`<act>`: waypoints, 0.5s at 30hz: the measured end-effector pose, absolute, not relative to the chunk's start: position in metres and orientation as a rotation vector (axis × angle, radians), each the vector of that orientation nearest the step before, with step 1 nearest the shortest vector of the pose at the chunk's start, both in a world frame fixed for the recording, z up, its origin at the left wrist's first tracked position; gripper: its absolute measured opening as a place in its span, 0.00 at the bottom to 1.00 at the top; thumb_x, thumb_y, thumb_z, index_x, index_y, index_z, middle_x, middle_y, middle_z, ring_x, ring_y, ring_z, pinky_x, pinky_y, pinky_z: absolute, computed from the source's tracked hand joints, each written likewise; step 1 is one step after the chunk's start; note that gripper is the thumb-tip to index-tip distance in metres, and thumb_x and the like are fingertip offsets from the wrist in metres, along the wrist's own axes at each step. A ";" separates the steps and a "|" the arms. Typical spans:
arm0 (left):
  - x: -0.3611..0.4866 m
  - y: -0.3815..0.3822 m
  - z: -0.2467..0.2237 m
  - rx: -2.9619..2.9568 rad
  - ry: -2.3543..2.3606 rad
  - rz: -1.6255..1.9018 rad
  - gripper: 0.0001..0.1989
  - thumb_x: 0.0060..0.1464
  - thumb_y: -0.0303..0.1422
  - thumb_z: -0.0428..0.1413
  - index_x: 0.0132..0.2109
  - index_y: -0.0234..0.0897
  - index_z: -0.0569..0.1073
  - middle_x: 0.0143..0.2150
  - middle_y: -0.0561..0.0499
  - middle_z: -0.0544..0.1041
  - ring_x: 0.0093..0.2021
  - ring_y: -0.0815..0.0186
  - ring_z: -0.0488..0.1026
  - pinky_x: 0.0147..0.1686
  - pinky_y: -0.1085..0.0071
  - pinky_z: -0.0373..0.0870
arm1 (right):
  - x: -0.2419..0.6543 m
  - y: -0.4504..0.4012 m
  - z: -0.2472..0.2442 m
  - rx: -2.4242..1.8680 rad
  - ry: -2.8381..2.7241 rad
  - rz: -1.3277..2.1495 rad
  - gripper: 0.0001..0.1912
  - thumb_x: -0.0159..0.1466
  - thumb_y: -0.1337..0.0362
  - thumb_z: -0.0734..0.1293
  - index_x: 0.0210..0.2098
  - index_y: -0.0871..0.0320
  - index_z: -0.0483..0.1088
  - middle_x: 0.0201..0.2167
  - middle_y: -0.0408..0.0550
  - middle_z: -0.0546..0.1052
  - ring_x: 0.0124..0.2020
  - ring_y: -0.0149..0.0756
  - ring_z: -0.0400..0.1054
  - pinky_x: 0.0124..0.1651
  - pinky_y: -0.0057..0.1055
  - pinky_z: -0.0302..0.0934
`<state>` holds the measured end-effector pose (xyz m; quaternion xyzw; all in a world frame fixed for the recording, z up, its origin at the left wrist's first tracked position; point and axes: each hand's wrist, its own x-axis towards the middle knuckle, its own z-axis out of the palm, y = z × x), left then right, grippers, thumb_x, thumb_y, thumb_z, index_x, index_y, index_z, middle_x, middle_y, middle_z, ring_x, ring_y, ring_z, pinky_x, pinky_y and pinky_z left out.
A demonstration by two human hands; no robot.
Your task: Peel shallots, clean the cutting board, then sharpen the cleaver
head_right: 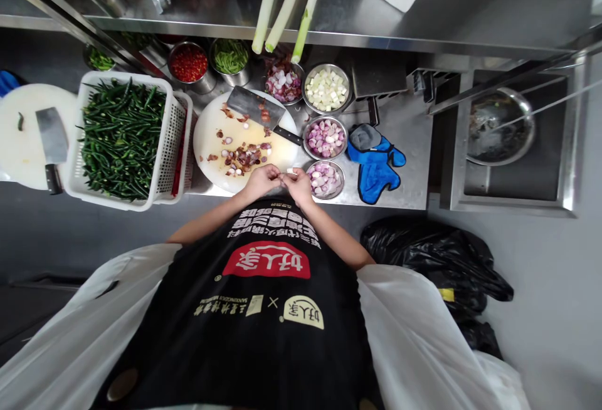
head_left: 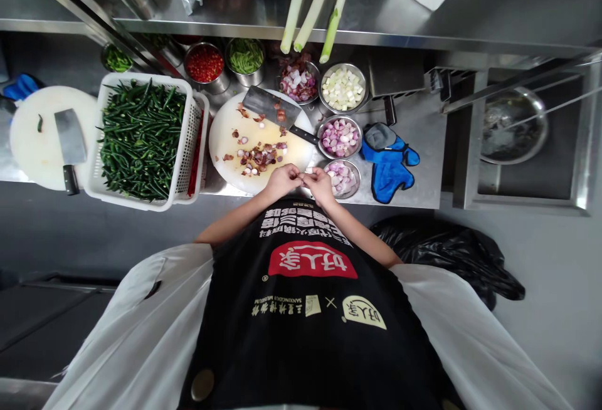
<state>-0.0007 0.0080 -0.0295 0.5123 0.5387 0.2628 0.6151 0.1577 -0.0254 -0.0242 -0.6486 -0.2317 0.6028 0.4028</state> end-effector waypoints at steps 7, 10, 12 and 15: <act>-0.002 0.015 -0.030 1.106 1.293 0.609 0.06 0.48 0.29 0.66 0.33 0.38 0.76 0.31 0.54 0.81 0.31 0.69 0.76 0.36 0.73 0.71 | 0.168 -0.025 -0.021 -1.562 -0.314 1.668 0.17 0.54 0.61 0.75 0.39 0.51 0.66 0.29 0.40 0.79 0.35 0.39 0.79 0.46 0.43 0.81; -0.004 0.031 -0.026 1.031 1.310 0.539 0.08 0.49 0.29 0.67 0.32 0.38 0.74 0.28 0.54 0.79 0.24 0.70 0.72 0.28 0.74 0.68 | 0.187 -0.027 -0.028 -1.615 -0.329 1.622 0.17 0.54 0.59 0.75 0.37 0.51 0.64 0.31 0.45 0.80 0.38 0.43 0.80 0.43 0.44 0.80; -0.003 0.056 -0.024 0.983 1.343 0.518 0.09 0.48 0.28 0.68 0.32 0.38 0.73 0.27 0.54 0.77 0.22 0.70 0.71 0.25 0.73 0.67 | 0.204 -0.031 -0.033 -1.734 -0.401 1.424 0.18 0.54 0.55 0.74 0.37 0.50 0.63 0.32 0.46 0.81 0.36 0.44 0.79 0.42 0.44 0.79; 0.005 0.120 -0.019 0.972 1.439 0.592 0.10 0.50 0.26 0.68 0.34 0.37 0.73 0.26 0.54 0.76 0.22 0.69 0.72 0.27 0.72 0.69 | 0.233 -0.040 -0.040 -1.885 -0.587 1.143 0.18 0.57 0.50 0.73 0.39 0.50 0.65 0.33 0.46 0.80 0.34 0.43 0.77 0.42 0.44 0.78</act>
